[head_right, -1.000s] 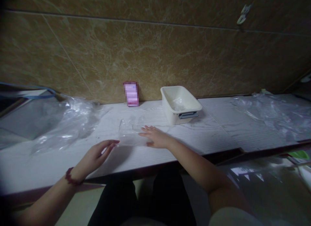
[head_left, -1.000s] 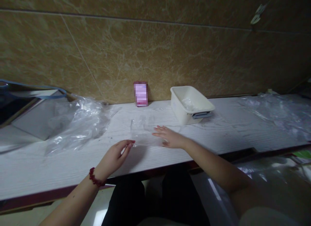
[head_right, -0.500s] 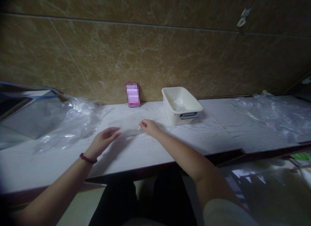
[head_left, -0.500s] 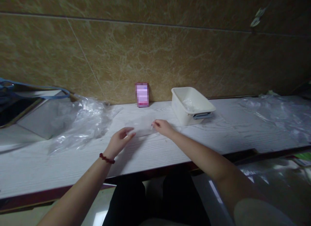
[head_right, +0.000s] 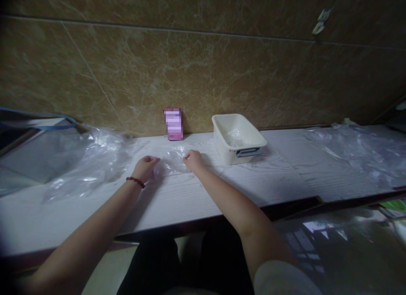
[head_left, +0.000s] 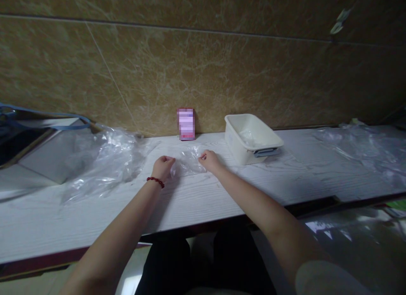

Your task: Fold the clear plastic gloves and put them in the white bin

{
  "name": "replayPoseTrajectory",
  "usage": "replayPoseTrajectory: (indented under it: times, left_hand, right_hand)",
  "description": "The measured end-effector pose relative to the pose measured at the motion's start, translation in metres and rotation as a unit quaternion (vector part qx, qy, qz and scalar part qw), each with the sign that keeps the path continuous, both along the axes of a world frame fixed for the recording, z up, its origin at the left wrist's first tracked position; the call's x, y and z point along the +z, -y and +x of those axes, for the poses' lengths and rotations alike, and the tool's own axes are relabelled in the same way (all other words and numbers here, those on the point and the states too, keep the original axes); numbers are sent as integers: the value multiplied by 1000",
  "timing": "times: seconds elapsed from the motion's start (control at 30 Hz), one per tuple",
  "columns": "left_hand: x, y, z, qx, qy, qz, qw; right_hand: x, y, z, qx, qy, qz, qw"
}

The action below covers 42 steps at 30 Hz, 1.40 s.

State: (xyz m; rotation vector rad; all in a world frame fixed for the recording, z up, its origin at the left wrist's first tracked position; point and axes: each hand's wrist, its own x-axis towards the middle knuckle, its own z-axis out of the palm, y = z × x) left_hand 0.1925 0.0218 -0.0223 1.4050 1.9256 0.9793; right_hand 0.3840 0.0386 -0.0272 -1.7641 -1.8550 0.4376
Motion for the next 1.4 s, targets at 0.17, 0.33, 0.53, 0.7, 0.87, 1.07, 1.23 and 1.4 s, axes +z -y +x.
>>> replayPoseTrajectory:
  times: [0.17,0.33,0.53,0.7,0.87,1.07,1.23,1.4]
  left_hand:
    - [-6,-11,1,14,-17,-1,1000]
    - [-13,-21,-1,17,-23,7,1000]
    - [-18,-27,-4,-69,-87,60,992]
    - [-20,-31,-7,-152,-250,110,950]
    - [-19,-35,-5,-155,-290,102,939]
    - [-20,-37,-1,-141,-286,105,942]
    - [-23,-47,0,-155,-299,115,935]
    - [-18,-50,2,-189,-321,123,920]
  right_hand:
    - [-8,-10,-2,-20,-30,-18,999]
    - [-13,-16,-2,-27,-21,-10,999]
    - [-11,-23,-1,-15,-14,-14,1000]
    - [-11,-25,-2,6,27,0,1000]
    - [-14,-27,-5,5,31,3,1000]
    - [-12,-32,-7,10,12,16,1000]
    - [-9,-31,-9,12,12,7,1000]
    - [-10,-31,-10,8,31,-21,999]
